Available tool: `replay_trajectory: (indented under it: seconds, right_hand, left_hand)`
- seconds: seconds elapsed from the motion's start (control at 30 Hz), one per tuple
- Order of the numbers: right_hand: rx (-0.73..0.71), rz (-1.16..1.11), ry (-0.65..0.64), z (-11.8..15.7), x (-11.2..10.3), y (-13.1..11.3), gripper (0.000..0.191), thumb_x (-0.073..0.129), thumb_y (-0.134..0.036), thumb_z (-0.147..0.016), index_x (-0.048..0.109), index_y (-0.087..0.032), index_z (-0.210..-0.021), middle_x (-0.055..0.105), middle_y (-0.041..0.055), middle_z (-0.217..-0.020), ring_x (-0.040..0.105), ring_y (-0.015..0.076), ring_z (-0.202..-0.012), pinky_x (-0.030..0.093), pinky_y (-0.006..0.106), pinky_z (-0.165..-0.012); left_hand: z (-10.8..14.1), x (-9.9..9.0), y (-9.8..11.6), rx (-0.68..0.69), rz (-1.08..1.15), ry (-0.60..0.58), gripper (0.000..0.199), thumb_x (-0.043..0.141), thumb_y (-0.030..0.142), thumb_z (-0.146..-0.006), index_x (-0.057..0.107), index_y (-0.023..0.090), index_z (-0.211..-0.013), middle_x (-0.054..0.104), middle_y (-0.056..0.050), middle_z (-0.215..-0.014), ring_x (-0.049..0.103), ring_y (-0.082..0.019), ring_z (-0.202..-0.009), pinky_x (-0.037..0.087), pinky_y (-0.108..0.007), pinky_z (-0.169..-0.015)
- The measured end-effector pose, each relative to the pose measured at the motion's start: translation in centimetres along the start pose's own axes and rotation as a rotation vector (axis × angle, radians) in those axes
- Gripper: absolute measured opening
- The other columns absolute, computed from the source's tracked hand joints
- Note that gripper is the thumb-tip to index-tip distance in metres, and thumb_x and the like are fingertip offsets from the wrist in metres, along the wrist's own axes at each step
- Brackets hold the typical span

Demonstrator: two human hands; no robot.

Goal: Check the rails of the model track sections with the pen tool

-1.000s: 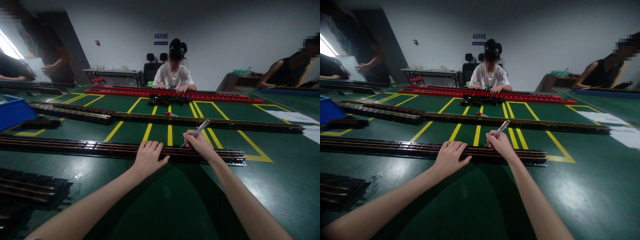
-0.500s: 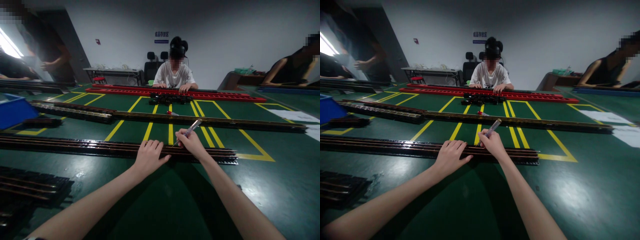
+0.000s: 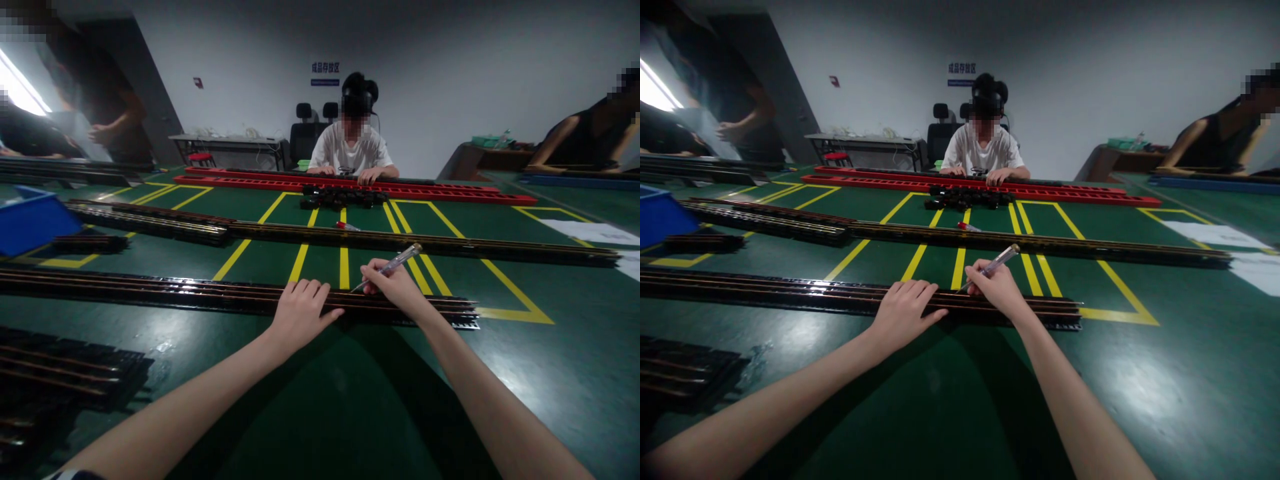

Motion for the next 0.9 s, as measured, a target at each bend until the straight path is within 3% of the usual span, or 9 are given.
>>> replay_trajectory:
  seconds: [0.2,0.9]
  right_hand:
    - [0.024,0.047,-0.008,0.2,-1.5,1.0,0.028,0.056,-0.042,-0.078,0.054,-0.018,-0.063,0.057,-0.002,-0.053,0.054,0.0097,-0.05,0.044,0.024,-0.054]
    - [0.063,-0.015,0.024,-0.2,-1.9,2.1,0.03,0.054,-0.041,-0.078,0.05,-0.019,-0.058,0.049,-0.004,-0.046,0.046,0.0088,-0.044,0.033,0.022,-0.044]
  left_hand:
    - [0.1,0.1,0.0,0.013,-0.003,0.024,0.046,0.044,0.052,-0.087,0.061,0.013,-0.105,0.066,-0.009,-0.099,0.061,-0.023,-0.09,0.047,-0.039,-0.08]
    - [0.1,0.0,0.0,0.012,0.0,0.016,0.047,0.042,0.053,-0.087,0.061,0.013,-0.104,0.066,-0.01,-0.099,0.061,-0.022,-0.091,0.047,-0.04,-0.08]
Point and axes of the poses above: each hand's wrist, its own z-axis away from the middle knuckle, its own x-axis out of the palm, y = z × x, the point moved 7 cm from there along -z, towards the middle knuckle
